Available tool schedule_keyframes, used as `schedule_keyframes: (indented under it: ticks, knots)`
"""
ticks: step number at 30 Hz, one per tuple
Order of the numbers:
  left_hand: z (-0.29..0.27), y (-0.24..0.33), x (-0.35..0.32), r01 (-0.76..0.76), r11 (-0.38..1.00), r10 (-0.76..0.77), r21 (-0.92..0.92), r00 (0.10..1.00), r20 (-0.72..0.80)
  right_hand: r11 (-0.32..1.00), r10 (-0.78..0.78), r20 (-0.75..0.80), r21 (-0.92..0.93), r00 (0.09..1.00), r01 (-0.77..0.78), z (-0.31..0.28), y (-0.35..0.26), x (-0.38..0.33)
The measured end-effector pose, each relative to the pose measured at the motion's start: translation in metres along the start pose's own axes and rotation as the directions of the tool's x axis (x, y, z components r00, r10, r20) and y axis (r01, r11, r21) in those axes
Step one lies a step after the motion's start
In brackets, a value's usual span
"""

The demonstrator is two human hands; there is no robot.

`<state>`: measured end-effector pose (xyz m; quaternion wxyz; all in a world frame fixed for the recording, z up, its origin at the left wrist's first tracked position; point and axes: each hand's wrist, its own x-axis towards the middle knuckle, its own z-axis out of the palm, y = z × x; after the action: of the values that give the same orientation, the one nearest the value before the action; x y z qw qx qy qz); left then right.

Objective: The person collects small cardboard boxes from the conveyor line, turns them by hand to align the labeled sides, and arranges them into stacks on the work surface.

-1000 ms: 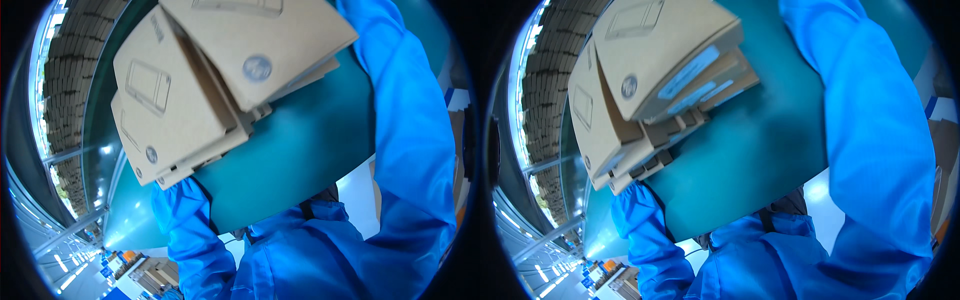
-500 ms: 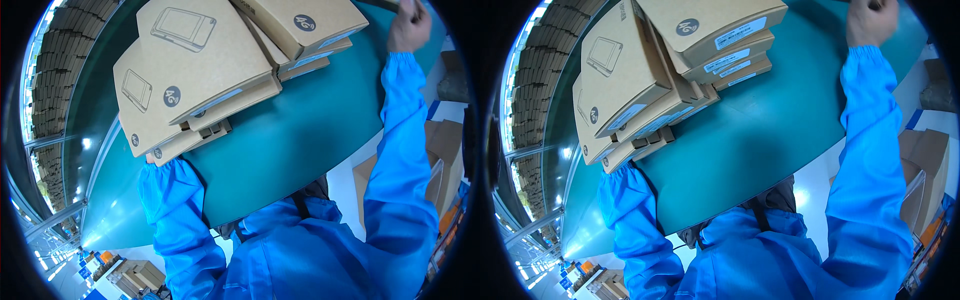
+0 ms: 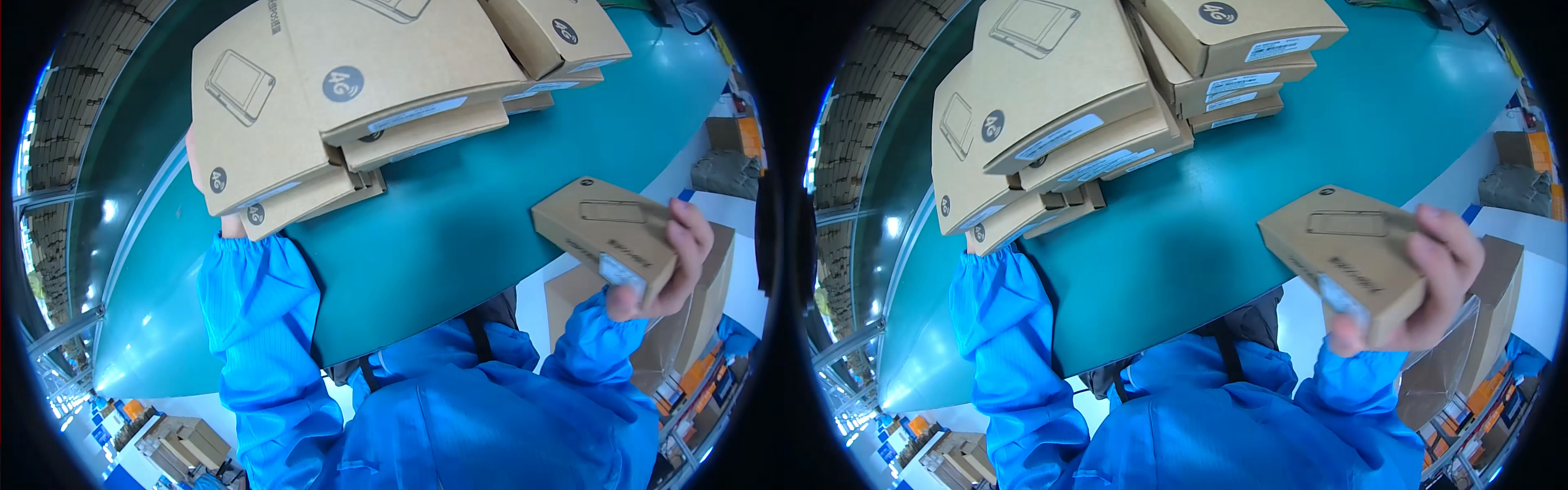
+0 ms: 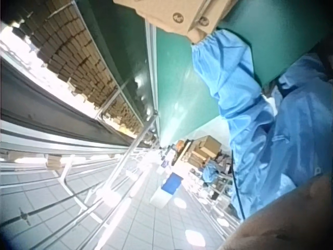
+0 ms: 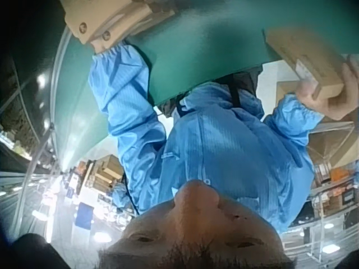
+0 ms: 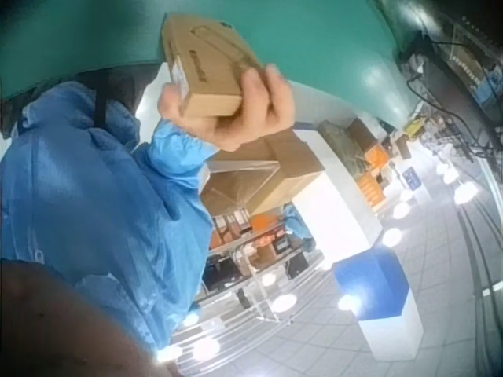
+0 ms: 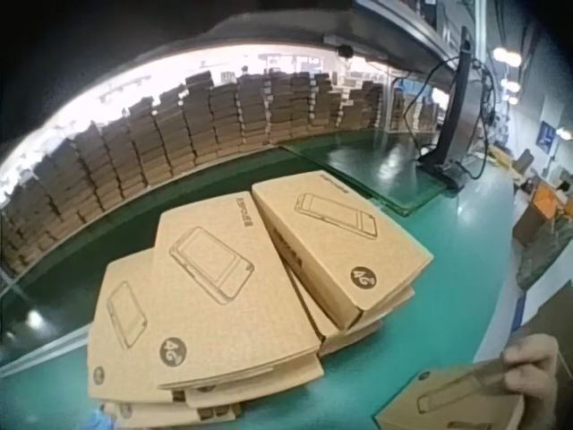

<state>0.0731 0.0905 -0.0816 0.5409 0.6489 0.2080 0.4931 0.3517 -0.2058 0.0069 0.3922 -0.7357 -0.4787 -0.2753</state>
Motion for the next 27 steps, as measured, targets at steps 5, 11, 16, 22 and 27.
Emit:
schedule_keyframes:
  ticks: [5,11,16,22,27]
  knots:
    - [0.004,-0.061,0.088,-0.091,0.996,0.091,0.028,0.996,-0.022,0.991,-0.086,0.114,0.116,0.99,0.073,0.019,-0.018,0.022]
    - [0.059,0.019,0.097,0.185,0.892,-0.185,-0.412,0.982,0.041,0.887,0.286,-0.133,0.412,0.949,-0.209,0.064,-0.026,-0.008]
    - [0.034,0.005,0.104,0.326,0.81,-0.38,-0.488,0.925,-0.013,0.862,0.361,-0.185,0.439,0.914,-0.252,0.081,-0.037,-0.006]
    - [0.033,-0.011,0.096,0.193,0.93,-0.215,-0.313,0.976,-0.037,0.883,0.321,-0.269,0.432,0.908,-0.185,0.087,-0.03,-0.009]
    - [0.034,-0.017,0.103,0.339,0.807,-0.367,-0.484,0.929,0.041,0.885,0.318,-0.251,0.423,0.914,-0.192,0.085,-0.027,-0.013]
